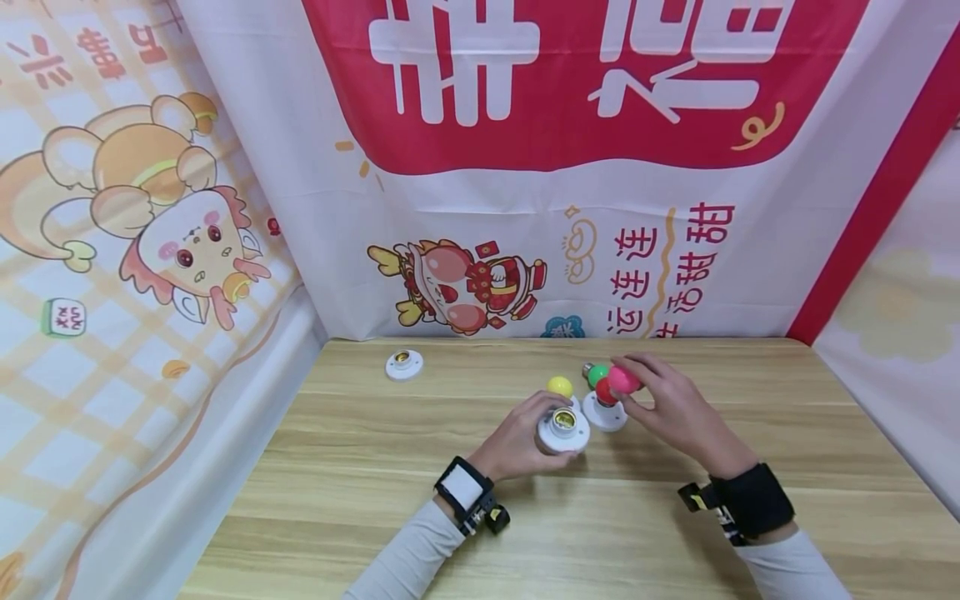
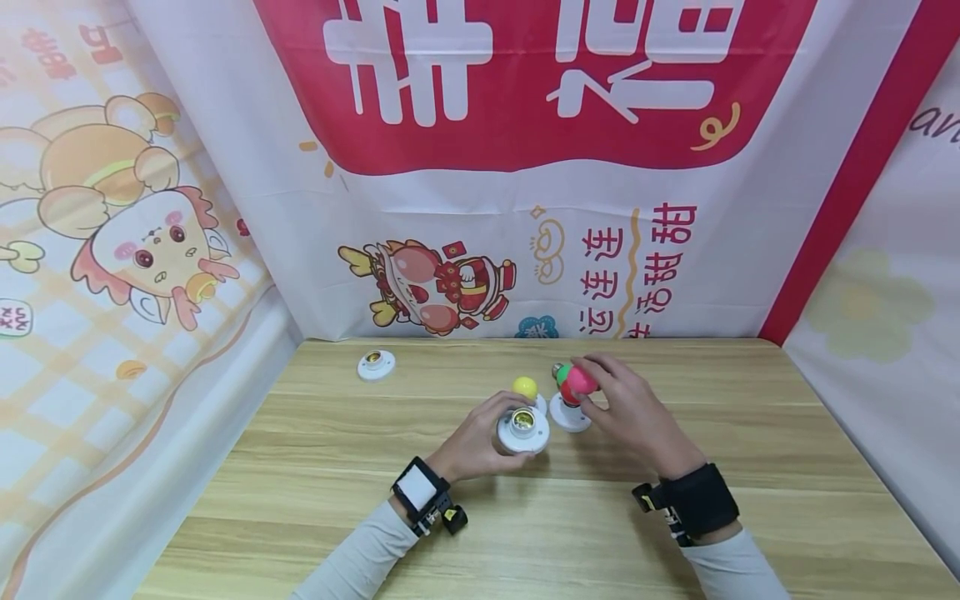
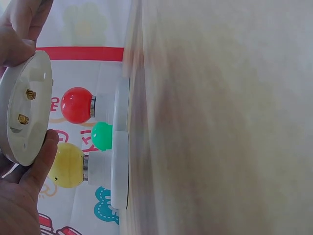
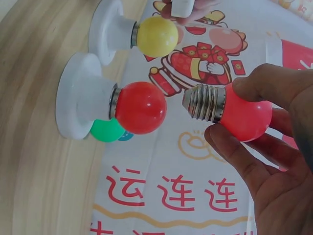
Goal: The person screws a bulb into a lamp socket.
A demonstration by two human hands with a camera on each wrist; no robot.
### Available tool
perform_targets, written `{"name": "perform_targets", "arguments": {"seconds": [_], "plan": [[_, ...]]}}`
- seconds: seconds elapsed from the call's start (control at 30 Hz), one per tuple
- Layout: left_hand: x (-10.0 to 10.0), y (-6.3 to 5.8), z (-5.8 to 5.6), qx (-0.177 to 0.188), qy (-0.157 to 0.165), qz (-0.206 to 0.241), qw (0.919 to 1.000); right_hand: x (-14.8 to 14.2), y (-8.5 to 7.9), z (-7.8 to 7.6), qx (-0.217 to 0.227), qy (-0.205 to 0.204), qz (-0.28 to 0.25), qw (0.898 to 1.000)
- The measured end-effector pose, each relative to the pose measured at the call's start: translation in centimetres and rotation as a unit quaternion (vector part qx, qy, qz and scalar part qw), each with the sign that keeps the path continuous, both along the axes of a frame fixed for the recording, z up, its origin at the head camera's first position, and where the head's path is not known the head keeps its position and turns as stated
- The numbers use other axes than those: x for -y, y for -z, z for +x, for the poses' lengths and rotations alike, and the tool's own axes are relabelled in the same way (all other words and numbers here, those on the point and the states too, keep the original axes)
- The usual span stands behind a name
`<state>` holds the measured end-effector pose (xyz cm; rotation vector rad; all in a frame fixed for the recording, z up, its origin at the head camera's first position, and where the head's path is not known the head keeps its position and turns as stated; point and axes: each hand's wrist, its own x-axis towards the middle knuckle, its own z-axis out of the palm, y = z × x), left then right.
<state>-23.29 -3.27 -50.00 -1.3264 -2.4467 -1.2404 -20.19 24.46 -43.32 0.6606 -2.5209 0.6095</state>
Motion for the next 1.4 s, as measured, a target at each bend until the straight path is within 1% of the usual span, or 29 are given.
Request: {"name": "perform_targets", "arguments": {"seconds": [0.13,0.3,0.53,0.6,0.8,1.03,1.27,1.4], "plan": [[0.0,0.0,0.0,0.003,0.003,0.001,1.0,0.2,-0.2,0.1,-0.01,-0.007,0.005,1.0],[-0.1,0.1,-0.1,0.008,0.005,-0.003,1.0,0.5,-0.5,0.2,-0.012,-0.013,0.011,1.0],[-0.1,0.1,0.0,0.002,0.008,-0.003,1.0,1.0,-0.8,0.6,-0.055,-0.039,0.015,0.998],[-0.1,0.1,0.0,-0.001,0.009,-0.001,1.0,1.2,-0.9,0.8,-0.061,-0.043,0.019,0.997],[-0.1,0.2,-0.1,-0.006,0.011,0.001,0.9999,1.9,-1.3,1.2,-0.064,-0.055,0.029,0.996],[-0.2,0.4,-0.2,-0.007,0.007,0.001,1.0,2.6,-1.4,1.5,-0.075,-0.084,0.026,0.993],[-0.3,0.4,-0.1,-0.013,-0.002,-0.006,0.9999,3.3,-1.5,2.2,-0.076,-0.092,0.026,0.993],[-0.3,0.5,-0.1,-0.015,0.002,0.0,0.9999,3.7,-1.6,2.6,-0.071,-0.099,0.026,0.992]]}}
